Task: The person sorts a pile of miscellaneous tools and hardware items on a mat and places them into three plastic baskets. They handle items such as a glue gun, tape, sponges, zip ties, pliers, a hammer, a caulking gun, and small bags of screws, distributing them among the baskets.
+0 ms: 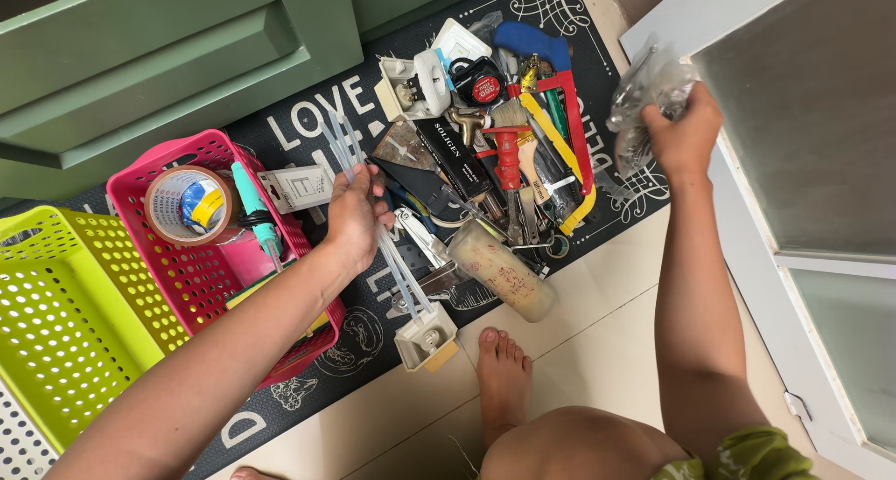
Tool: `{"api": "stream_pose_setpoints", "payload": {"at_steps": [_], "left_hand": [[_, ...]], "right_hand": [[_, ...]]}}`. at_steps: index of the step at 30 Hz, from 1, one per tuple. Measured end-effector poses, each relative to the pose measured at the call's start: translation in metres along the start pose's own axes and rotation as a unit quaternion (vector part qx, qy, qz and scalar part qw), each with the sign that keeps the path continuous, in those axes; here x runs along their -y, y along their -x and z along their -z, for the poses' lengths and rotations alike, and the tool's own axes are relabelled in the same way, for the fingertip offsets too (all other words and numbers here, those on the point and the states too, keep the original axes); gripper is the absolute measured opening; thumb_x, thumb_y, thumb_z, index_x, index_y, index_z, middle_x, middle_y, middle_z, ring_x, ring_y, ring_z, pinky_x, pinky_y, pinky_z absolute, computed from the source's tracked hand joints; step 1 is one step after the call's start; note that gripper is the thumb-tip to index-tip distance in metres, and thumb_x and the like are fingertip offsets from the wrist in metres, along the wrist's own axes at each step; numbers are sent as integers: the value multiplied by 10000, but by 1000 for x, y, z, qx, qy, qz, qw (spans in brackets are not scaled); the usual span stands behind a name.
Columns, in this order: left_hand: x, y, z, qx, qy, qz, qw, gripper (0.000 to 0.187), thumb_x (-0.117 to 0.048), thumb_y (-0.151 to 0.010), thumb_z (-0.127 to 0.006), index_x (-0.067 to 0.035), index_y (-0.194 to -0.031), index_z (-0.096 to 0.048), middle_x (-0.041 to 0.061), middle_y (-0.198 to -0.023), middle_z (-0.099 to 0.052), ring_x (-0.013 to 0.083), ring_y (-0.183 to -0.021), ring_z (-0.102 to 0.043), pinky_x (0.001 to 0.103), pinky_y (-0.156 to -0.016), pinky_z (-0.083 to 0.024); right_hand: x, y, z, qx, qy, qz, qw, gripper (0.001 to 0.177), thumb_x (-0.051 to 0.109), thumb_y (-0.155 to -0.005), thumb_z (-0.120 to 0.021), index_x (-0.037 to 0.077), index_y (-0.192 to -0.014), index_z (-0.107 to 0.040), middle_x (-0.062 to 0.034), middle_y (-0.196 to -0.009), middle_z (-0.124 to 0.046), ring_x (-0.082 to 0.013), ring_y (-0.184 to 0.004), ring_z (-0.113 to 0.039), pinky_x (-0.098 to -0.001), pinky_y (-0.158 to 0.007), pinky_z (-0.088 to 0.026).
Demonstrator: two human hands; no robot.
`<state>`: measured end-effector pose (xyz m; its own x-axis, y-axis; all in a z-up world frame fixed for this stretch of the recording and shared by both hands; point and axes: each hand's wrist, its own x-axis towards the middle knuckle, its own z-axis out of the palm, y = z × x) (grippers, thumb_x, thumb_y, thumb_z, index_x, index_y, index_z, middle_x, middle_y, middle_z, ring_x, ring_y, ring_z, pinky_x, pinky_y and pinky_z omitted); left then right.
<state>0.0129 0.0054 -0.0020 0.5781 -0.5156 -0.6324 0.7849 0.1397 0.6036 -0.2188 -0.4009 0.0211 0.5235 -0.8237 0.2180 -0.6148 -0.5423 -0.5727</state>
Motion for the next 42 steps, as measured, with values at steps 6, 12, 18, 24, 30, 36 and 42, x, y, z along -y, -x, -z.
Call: {"api": "stream_pose_setpoints", "payload": {"at_steps": [6,12,18,24,30,36,42], "left_hand": [[6,0,-7,6,19,6,1000,230,-368,-1058,-496,-155,-1140,-467,9,-845,-470,99,-620,-404,266,-555,-408],[10,-3,-19,10,3,17,1000,252,-388,-1042,-527,-209,-1186,-422,15,-903,-482,104,-655,-469,252,-567,-448],[14,-4,-25,4,-14,19,1000,240,-396,-1042,-504,-216,-1170,-409,13,-904,-485,101,-661,-470,262,-562,-464],[15,-8,-18,0,-9,17,1000,219,-391,-1052,-506,-221,-1128,-391,10,-898,-487,105,-665,-466,256,-573,-464],[13,-9,-12,-21,6,17,1000,215,-374,-1045,-517,-222,-1101,-375,13,-885,-482,111,-661,-460,265,-564,-455],[8,-10,-3,-28,8,5,1000,212,-380,-1048,-510,-212,-1100,-392,16,-872,-483,119,-659,-452,267,-562,-445],[8,-15,4,-30,8,3,1000,197,-373,-1054,-505,-214,-1112,-405,10,-875,-486,113,-657,-447,262,-566,-440]], "right_hand": [[-7,20,-39,37,145,81,985,528,97,-821,-824,-23,-1266,-565,-247,-1204,-610,-447,-1022,-650,-494,-896,-539],[16,43,-54,109,141,28,984,497,67,-879,-752,-13,-1307,-511,-270,-1274,-555,-475,-1065,-625,-501,-927,-527],[61,72,-62,-17,236,165,957,649,42,-738,-740,-42,-1336,-500,-261,-1285,-510,-426,-1181,-562,-529,-977,-487],[100,100,-103,227,-55,17,972,735,240,-935,-758,11,-1479,-320,-225,-1192,-573,-345,-960,-656,-443,-867,-524],[87,95,-143,248,-62,-6,967,972,224,-870,-767,31,-1578,-129,-202,-975,-691,-373,-879,-716,-446,-820,-550],[38,70,-150,198,-125,-82,969,979,128,-849,-769,8,-1549,-96,-187,-1024,-684,-303,-884,-744,-401,-773,-609],[-6,29,-144,151,-119,-10,981,967,128,-914,-762,-38,-1563,-65,-253,-1170,-676,-322,-985,-737,-409,-852,-594]]}}
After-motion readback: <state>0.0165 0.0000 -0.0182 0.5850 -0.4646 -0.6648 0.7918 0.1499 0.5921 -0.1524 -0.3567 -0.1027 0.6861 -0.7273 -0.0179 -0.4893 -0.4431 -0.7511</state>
